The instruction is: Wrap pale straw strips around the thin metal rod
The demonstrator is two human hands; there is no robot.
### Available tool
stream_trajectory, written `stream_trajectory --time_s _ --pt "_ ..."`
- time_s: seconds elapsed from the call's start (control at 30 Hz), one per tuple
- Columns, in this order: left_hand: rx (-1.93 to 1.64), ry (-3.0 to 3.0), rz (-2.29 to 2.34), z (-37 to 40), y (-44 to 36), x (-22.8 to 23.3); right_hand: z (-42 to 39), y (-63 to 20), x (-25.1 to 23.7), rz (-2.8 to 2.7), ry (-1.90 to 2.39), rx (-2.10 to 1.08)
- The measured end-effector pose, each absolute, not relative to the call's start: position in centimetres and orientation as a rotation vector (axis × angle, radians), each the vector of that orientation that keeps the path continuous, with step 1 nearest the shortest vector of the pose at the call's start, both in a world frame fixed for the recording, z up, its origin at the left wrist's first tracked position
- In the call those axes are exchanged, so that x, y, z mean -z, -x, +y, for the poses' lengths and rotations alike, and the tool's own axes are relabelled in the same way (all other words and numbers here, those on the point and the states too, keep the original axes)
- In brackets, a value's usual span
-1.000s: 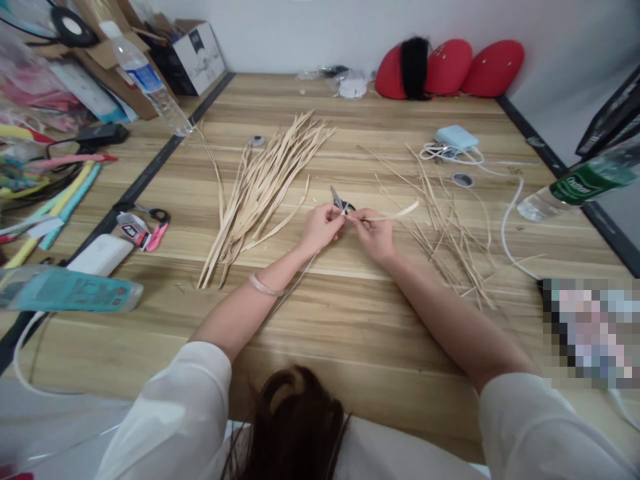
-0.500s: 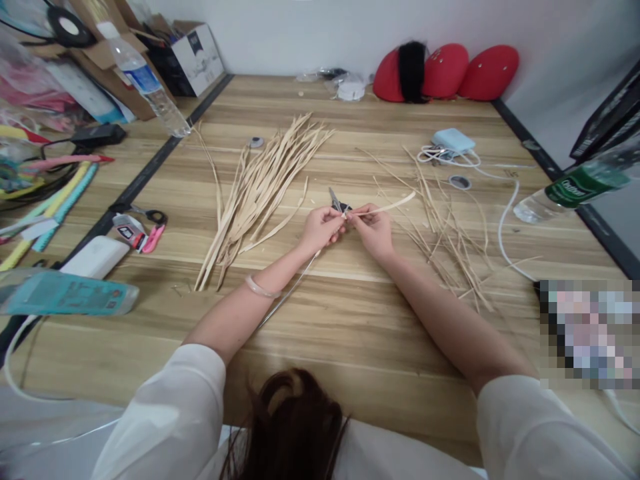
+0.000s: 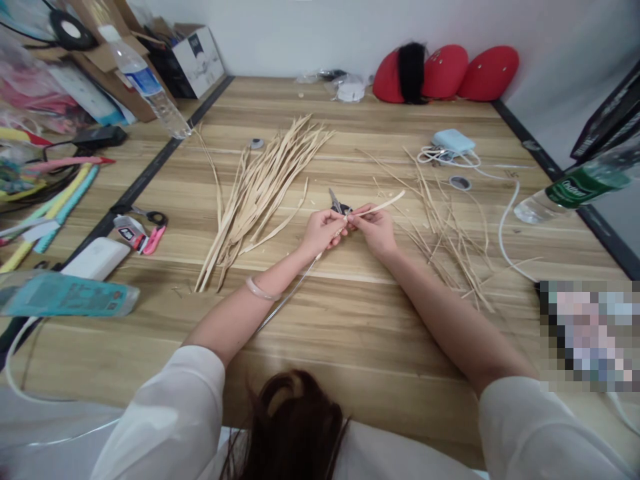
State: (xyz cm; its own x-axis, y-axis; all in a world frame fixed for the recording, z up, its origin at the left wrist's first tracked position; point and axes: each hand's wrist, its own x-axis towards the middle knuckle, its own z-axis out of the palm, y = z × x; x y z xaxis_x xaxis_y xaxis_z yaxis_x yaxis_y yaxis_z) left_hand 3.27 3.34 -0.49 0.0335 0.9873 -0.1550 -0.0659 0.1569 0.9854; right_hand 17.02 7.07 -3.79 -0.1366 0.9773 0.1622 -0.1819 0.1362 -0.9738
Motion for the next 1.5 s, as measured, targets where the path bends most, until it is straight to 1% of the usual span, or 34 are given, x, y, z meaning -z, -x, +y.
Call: stream_trajectory --time_s 0.8,1.03,1.23,1.5 --pt "-1.092 -1.085 1.258 3.67 -3.25 0.53 6.70 -16.85 3.40 -1.260 0.902 -1.293" --pt "-1.065 -1.081 1.284 3.59 -3.35 0.15 6.89 -16.61 3.76 -1.235 0.922 -1.247" --pt "-1.054 -1.071 1.298 3.69 -3.35 0.27 7.14 -16.48 4.02 -1.169 0.910 -1.301" --pt "-1.018 -1.112 1.294 3.73 -3.19 0.42 6.65 -16.21 3.40 -1.199 0.916 -1.274"
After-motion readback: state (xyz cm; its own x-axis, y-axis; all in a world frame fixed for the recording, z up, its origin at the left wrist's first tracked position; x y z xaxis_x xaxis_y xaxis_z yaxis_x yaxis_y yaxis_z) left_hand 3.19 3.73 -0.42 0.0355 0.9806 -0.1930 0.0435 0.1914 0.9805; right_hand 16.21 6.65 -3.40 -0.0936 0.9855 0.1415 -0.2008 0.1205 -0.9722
